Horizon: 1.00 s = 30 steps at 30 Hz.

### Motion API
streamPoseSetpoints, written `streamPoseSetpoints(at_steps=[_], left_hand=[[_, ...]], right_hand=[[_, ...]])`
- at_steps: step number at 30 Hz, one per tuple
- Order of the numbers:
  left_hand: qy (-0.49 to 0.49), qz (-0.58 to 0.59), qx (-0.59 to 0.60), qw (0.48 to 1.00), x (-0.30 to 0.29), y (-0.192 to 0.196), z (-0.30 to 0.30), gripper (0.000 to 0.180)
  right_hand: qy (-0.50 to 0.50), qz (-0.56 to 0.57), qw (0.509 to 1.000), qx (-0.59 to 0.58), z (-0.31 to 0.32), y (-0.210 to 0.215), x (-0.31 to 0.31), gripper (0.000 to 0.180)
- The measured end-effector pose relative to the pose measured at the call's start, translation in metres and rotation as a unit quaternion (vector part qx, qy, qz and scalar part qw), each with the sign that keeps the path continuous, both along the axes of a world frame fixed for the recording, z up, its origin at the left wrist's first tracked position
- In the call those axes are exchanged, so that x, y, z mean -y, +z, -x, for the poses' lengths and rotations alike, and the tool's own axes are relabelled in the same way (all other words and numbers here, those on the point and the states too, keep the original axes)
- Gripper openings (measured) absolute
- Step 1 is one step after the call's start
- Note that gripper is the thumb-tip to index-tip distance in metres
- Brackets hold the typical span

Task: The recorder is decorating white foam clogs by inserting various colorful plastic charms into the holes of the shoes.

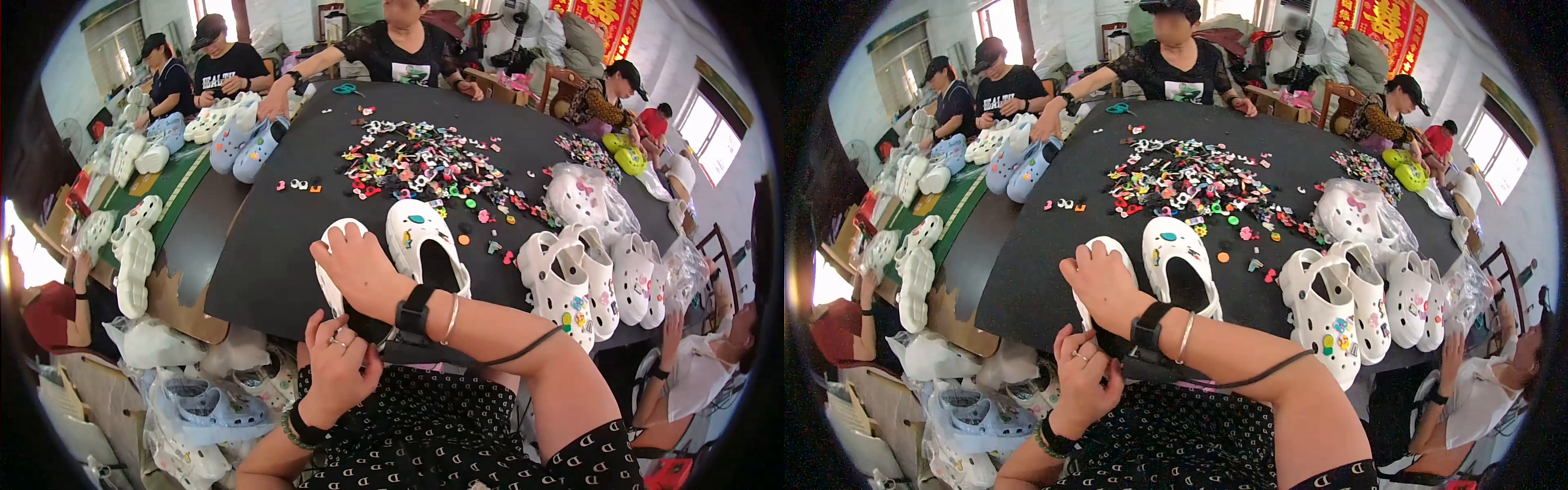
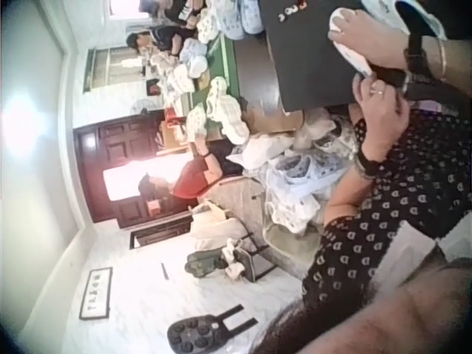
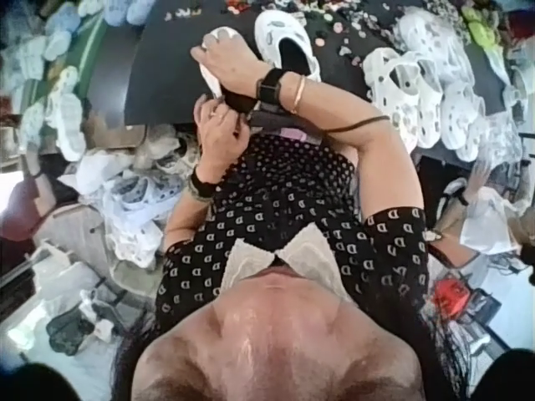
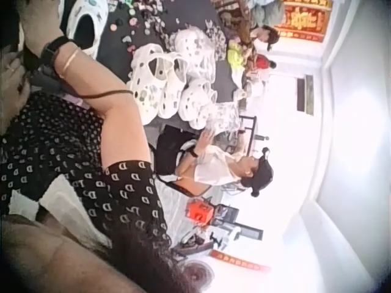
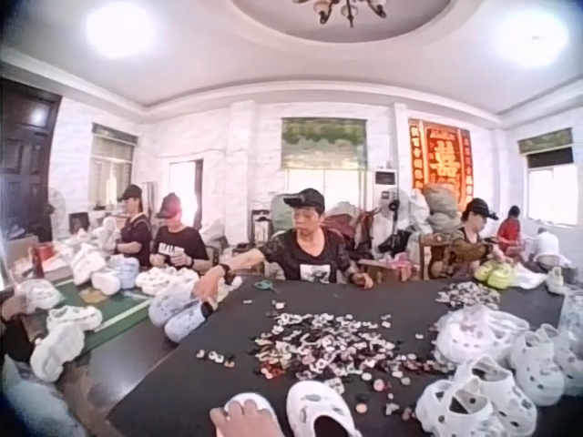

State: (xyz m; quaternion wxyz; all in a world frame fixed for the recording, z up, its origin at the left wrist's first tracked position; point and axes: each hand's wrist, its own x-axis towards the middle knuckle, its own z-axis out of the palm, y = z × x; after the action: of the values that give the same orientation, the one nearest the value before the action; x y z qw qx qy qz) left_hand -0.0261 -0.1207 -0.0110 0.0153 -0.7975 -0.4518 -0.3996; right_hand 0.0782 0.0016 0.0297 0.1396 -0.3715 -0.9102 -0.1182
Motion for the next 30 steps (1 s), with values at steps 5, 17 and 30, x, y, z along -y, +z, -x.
streamPoseSetpoints(at_steps=[5,17,30], left_hand=[[0.021,0.032,-0.045,0.998,0.000,0.020,-0.009,0.015],[0.052,0.077,-0.058,0.994,-0.045,0.043,-0.028,0.056],[0.033,0.147,-0.151,0.977,-0.100,0.062,0.063,0.050]], right_hand=[[0.092,0.043,0.993,-0.068,-0.031,0.011,-0.002,0.057],[-0.262,0.289,0.892,-0.229,-0.181,-0.013,0.038,0.059],[0.091,0.450,0.791,-0.406,-0.030,-0.063,0.089,0.070]])
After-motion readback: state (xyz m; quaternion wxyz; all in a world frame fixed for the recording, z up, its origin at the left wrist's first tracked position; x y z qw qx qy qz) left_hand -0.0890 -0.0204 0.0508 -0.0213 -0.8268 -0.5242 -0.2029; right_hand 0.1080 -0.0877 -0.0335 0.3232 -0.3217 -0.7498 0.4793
